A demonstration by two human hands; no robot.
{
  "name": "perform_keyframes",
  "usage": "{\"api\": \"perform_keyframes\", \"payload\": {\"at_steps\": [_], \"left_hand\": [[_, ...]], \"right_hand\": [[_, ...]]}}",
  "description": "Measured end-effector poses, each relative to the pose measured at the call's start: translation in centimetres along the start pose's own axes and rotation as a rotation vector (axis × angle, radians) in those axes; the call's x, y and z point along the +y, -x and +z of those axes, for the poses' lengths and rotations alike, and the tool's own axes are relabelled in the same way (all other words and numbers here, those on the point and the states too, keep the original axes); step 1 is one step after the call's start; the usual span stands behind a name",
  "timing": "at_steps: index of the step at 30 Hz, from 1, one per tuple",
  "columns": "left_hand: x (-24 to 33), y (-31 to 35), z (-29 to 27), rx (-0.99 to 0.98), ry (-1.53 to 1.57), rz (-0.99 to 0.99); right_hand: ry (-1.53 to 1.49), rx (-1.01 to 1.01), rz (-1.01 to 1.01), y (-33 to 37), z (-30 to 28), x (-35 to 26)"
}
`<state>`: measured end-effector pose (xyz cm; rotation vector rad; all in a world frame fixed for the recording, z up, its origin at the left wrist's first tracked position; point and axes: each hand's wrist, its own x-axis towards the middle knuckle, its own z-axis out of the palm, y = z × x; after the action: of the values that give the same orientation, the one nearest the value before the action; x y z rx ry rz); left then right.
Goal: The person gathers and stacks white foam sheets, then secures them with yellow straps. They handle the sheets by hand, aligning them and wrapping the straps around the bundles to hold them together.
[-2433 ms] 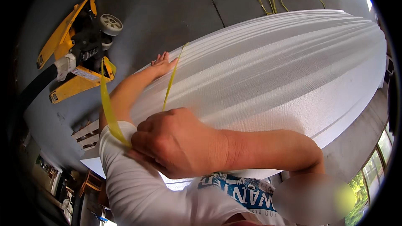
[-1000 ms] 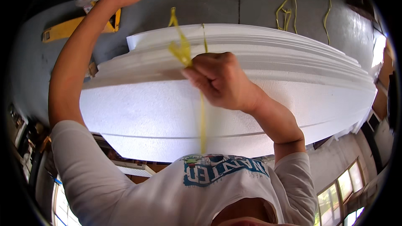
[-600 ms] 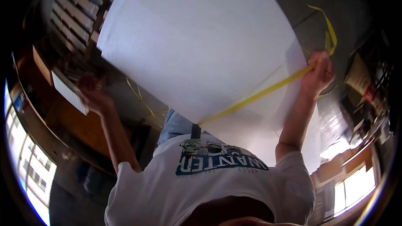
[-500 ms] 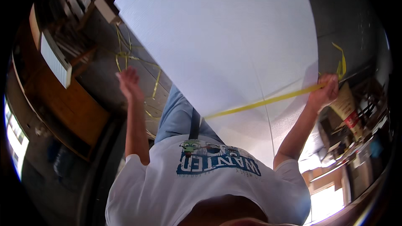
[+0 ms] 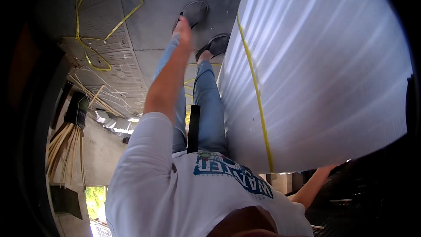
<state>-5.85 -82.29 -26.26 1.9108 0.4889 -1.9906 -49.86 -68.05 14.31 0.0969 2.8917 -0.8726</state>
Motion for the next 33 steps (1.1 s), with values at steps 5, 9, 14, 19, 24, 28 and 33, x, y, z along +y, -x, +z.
{"api": "perform_keyframes", "payload": {"at_steps": [5, 9, 14, 19, 24, 28, 33], "left_hand": [[-15.1, -3.3, 8.9, -0.151, -0.559, 0.133], [-14.6, -5.9, 6.8, -0.158, -0.506, 0.174], [-8.5, -4.0, 5.7, -0.035, -0.382, -0.041], [-18.6, -4.6, 9.1, -0.099, -0.308, 0.248], [-10.9, -0.4, 3.3, -0.021, -0.421, -0.048], [-17.9, 4.5, 5.6, -0.017, -0.393, 0.132], [-14.7, 6.9, 4.5, -0.121, -0.335, 0.203]], "right_hand": [[-0.033, -0.055, -0.007, 0.1, 0.5, -0.6], [-0.084, -0.064, -0.01, -0.6, 0.0, -0.3], [-0.168, 0.022, 0.046, -0.4, -3.0, 1.8], [-0.331, -0.042, 0.046, -2.6, -2.6, 1.9], [-0.811, -0.229, 0.164, -5.8, -7.9, 7.8], [-0.757, -0.005, 0.12, -2.8, -3.5, 4.3], [-0.648, 0.159, 0.09, -3.1, -2.3, 3.5]]}}
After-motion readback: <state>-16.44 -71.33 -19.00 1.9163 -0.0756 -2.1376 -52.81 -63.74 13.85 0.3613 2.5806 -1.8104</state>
